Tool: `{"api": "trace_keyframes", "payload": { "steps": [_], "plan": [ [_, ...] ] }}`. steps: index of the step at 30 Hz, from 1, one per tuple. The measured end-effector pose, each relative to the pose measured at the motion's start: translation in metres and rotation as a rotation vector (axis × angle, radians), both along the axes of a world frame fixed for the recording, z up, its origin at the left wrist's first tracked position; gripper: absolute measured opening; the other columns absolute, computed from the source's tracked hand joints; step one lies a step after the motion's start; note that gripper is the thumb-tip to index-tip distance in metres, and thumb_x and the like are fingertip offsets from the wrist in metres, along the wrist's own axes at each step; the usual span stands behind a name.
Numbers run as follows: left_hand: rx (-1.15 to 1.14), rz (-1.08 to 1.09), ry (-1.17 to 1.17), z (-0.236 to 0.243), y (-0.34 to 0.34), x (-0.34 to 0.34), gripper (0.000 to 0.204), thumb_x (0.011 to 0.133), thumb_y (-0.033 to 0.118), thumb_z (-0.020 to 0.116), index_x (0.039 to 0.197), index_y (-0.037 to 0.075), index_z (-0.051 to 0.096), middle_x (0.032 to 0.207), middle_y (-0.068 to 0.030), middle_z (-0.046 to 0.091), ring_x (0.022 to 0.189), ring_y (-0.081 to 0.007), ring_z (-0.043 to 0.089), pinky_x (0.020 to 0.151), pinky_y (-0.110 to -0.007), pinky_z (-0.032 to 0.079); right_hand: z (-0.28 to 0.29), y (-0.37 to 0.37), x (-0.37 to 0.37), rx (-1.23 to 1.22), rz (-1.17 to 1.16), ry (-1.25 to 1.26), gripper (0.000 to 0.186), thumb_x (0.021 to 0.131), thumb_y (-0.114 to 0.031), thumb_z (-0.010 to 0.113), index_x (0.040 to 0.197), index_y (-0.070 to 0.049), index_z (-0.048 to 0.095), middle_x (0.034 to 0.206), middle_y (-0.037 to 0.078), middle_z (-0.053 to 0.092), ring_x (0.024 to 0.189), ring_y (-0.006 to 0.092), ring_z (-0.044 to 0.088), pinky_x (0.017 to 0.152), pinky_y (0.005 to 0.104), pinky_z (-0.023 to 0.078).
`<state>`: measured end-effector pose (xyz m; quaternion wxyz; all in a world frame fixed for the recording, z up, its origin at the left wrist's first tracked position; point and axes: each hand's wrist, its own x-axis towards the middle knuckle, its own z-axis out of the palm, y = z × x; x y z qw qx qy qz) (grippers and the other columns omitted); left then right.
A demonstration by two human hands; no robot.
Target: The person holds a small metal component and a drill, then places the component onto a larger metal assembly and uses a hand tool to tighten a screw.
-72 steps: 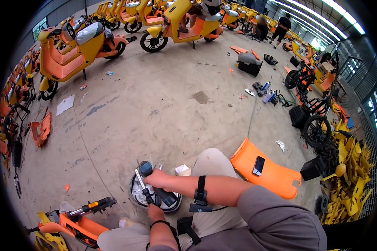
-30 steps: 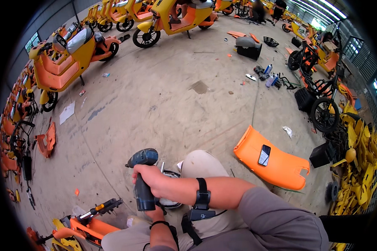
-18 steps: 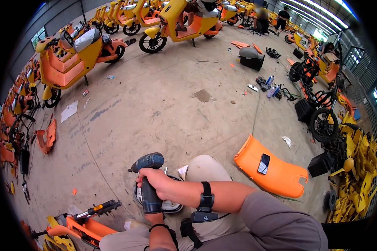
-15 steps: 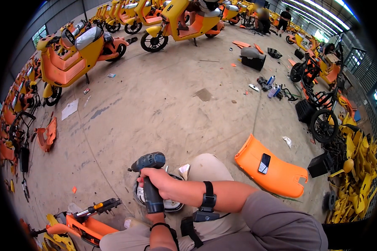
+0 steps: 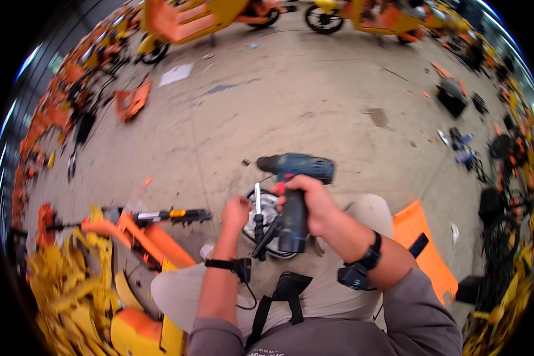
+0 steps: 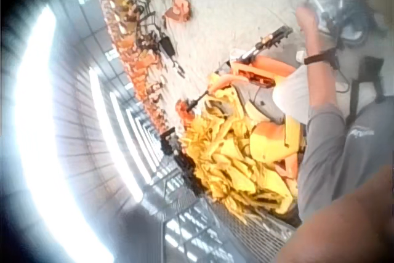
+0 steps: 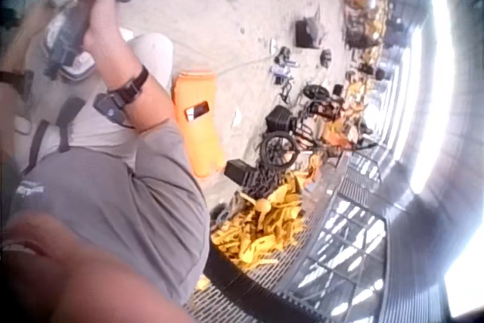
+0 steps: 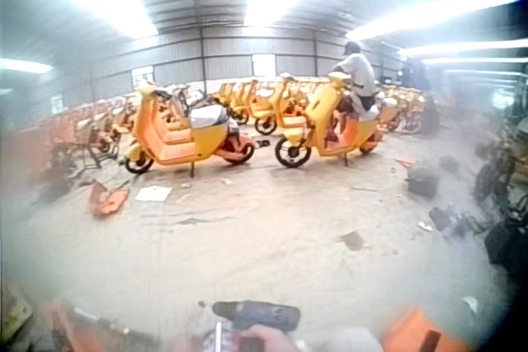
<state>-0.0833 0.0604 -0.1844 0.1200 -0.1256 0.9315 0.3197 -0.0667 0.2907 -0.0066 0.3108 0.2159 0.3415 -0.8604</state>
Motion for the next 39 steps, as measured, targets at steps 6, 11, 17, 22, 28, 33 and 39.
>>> {"api": "trace_keyframes", "payload": {
  "steps": [6,11,17,22,28,33,39],
  "plan": [
    [0.373,0.156,0.45,0.132,-0.057,-0.001,0.026,0.1,0.021,0.051,0.115,0.001,0.057,0.095,-0.0104,0.066,0.08,-0.015,0.063,0.071,-0.028,0.05,0.029,-0.007,0.009,-0.076,0.1,0.189,0.038,0.082,-0.02,0.054,0.109,0.005,0.061,0.081,0.011,0.065,0.069,0.0192,0.061,0.067,0.0305,0.052],
    [0.746,0.248,0.36,0.187,-0.043,0.027,0.031,0.104,0.026,0.044,0.122,0.003,0.054,0.112,-0.0092,0.062,0.094,-0.0167,0.061,0.079,-0.03,0.049,0.031,-0.007,0.012,-0.214,0.181,0.413,0.048,0.081,-0.017,0.056,0.124,0.003,0.051,0.102,0.017,0.064,0.07,0.0199,0.062,0.068,0.0323,0.053],
    [1.355,0.191,0.322,0.192,-0.047,0.042,0.045,0.104,0.038,0.043,0.123,-0.001,0.055,0.103,-0.0085,0.063,0.089,-0.0173,0.061,0.079,-0.032,0.049,0.013,-0.005,0.021,0.059,0.397,0.7,0.055,0.08,-0.022,0.066,0.127,0.001,0.05,0.106,0.017,0.063,0.072,0.0178,0.062,0.067,0.0314,0.053],
    [1.349,0.249,0.219,0.186,-0.056,0.052,0.039,0.103,0.033,0.048,0.12,0.0,0.06,0.097,-0.0063,0.065,0.085,-0.0142,0.059,0.078,-0.029,0.047,0.002,-0.005,0.033,0.286,0.533,0.903,0.051,0.081,-0.002,0.066,0.129,-0.002,0.049,0.108,0.006,0.064,0.084,0.012,0.061,0.076,0.0295,0.052],
    [1.496,0.323,0.199,0.196,-0.059,0.057,0.035,0.101,0.034,0.052,0.113,0.003,0.062,0.096,-0.0041,0.063,0.087,-0.0126,0.057,0.078,-0.028,0.046,-0.002,-0.024,0.042,0.587,0.429,1.246,0.03,0.093,-0.013,0.052,0.12,-0.001,0.055,0.092,0.01,0.065,0.065,0.0221,0.063,0.056,0.0306,0.052],
    [1.51,0.256,0.254,0.196,-0.064,0.063,0.033,0.102,0.034,0.052,0.112,0.005,0.062,0.101,-0.0036,0.061,0.094,-0.0123,0.055,0.082,-0.029,0.044,-0.021,-0.033,0.049,0.412,0.501,1.016,0.035,0.1,-0.023,0.043,0.123,0.002,0.052,0.08,0.01,0.064,0.056,0.0215,0.062,0.047,0.0317,0.051],
    [1.635,0.177,0.244,0.19,-0.063,0.067,0.035,0.101,0.036,0.05,0.11,0.004,0.06,0.106,-0.0054,0.057,0.103,-0.019,0.053,0.09,-0.035,0.045,-0.02,-0.032,0.06,0.484,0.454,1.197,0.06,0.083,-0.019,0.066,0.134,0.001,0.043,0.105,0.009,0.062,0.092,0.0193,0.063,0.083,0.0309,0.05]
  ]
}}
